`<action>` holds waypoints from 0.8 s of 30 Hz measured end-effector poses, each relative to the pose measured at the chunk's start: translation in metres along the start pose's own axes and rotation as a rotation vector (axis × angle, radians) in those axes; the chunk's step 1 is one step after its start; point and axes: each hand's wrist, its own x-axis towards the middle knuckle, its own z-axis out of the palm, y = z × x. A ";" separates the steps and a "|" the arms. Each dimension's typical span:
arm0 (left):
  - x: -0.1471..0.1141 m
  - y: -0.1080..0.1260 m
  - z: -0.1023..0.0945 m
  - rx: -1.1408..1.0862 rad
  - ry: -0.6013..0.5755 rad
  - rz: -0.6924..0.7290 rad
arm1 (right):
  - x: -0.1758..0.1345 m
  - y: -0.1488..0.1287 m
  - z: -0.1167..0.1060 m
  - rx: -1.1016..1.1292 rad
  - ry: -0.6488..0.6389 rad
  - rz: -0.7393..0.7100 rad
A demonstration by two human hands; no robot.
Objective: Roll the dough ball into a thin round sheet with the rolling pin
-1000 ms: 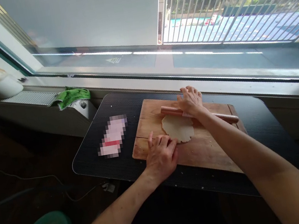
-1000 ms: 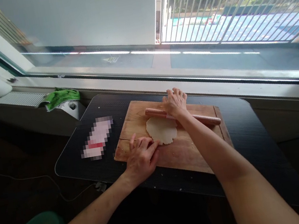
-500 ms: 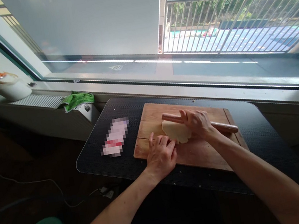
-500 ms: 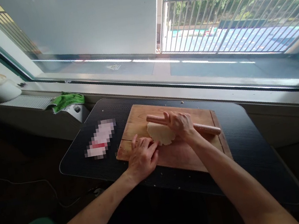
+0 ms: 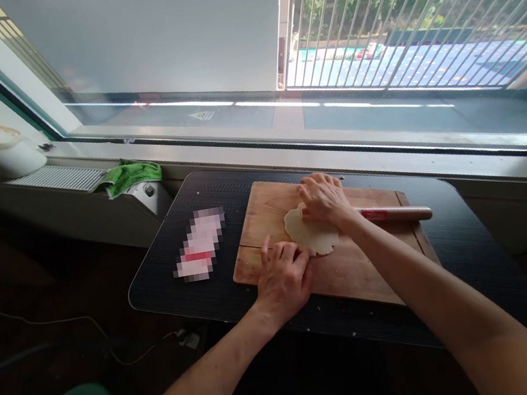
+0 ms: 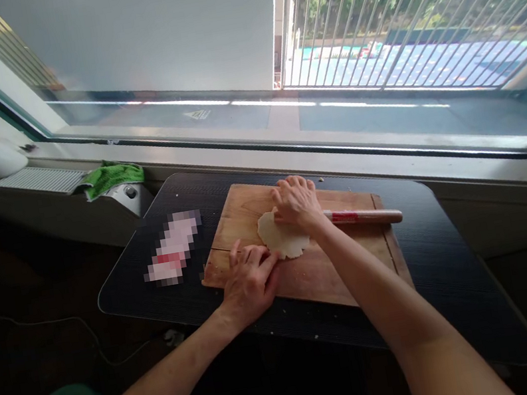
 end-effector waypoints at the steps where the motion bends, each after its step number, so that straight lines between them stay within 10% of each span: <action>1: 0.000 0.000 0.000 -0.004 -0.001 -0.001 | 0.009 0.001 0.000 0.007 -0.013 0.047; 10: -0.001 0.000 0.002 0.001 -0.007 0.017 | -0.054 -0.003 0.004 -0.029 0.011 -0.015; 17: 0.000 -0.001 -0.001 -0.013 0.010 0.030 | 0.019 0.005 0.000 0.030 -0.048 0.204; 24: 0.000 0.000 -0.004 -0.062 -0.028 0.027 | -0.047 -0.007 0.001 0.014 0.002 0.048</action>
